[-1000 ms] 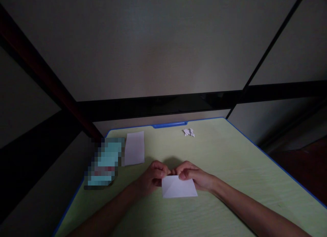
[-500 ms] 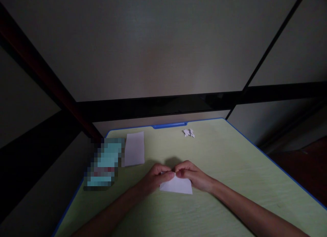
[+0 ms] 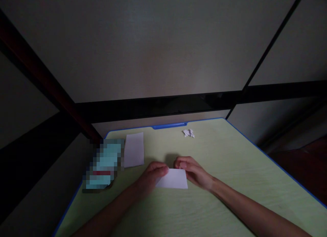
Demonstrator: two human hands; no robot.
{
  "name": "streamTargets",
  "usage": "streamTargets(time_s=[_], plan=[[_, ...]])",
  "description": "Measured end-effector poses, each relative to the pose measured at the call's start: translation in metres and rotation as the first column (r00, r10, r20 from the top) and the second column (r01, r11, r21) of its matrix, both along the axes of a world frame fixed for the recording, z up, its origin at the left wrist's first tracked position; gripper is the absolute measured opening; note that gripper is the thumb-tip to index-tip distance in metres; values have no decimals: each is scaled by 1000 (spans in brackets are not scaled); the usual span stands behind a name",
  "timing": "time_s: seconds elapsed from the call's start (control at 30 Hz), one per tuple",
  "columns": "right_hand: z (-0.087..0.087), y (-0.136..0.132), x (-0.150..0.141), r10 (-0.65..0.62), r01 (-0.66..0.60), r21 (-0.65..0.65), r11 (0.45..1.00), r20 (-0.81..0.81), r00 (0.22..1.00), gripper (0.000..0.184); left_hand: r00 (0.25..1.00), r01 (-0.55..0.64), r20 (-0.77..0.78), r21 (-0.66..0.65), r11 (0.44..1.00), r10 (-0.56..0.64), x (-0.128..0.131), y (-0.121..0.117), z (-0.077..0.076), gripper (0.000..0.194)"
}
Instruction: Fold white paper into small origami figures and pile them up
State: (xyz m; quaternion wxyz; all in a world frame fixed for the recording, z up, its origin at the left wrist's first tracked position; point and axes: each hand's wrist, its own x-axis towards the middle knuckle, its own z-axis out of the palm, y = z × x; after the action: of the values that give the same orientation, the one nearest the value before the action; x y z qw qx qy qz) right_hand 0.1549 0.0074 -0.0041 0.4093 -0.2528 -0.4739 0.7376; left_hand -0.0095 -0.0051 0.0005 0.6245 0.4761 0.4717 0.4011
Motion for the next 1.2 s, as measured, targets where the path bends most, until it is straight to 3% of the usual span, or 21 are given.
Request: streamTargets(time_s=[0.1, 0.2, 0.27, 0.37, 0.53, 0.73, 0.87, 0.97, 1.07, 1.2], plan=[[-1, -3, -1, 67, -82, 65, 995, 207, 976, 28, 991, 130, -16, -95, 987, -132, 5, -3, -9, 22], [0, -5, -1, 106, -135, 84, 987, 288, 952, 33, 996, 83, -3, -139, 987, -85, 5, -4, -11, 13], [0, -6, -2, 134, -153, 57, 987, 254, 958, 35, 996, 54, 74, -159, 986, -42, 5, -3, -9, 9], [0, -6, -2, 154, -151, -35, 988, 101, 983, 36, 969, 105, 236, -152, 983, -67, 3, 0, -1, 11], [-3, -3, 0, 0, -1, -84, 996, -14, 1000, 33, 901, 134, 422, -60, 989, -97, -2, 9, 5, 28], [-5, -2, -1, 37, -43, 42, 998, 124, 992, 36, 967, 65, 253, -96, 993, -39, 5, 9, -5, 27], [-4, -3, -4, 5, -38, 130, 991, 246, 969, 35, 987, -98, 113, -150, 984, 116, 11, 4, -7, 26], [-6, -2, -5, -47, 3, 159, 987, 273, 961, 40, 973, -144, 153, -181, 973, 173, 11, 3, -3, 28], [-10, -1, -6, -122, 79, 162, 984, 272, 955, 47, 971, -112, 187, -178, 978, 146, 10, 4, -3, 32], [-11, -1, -6, -179, 174, 46, 984, 128, 975, 45, 971, -117, 194, -119, 986, 139, 9, 5, -8, 33]])
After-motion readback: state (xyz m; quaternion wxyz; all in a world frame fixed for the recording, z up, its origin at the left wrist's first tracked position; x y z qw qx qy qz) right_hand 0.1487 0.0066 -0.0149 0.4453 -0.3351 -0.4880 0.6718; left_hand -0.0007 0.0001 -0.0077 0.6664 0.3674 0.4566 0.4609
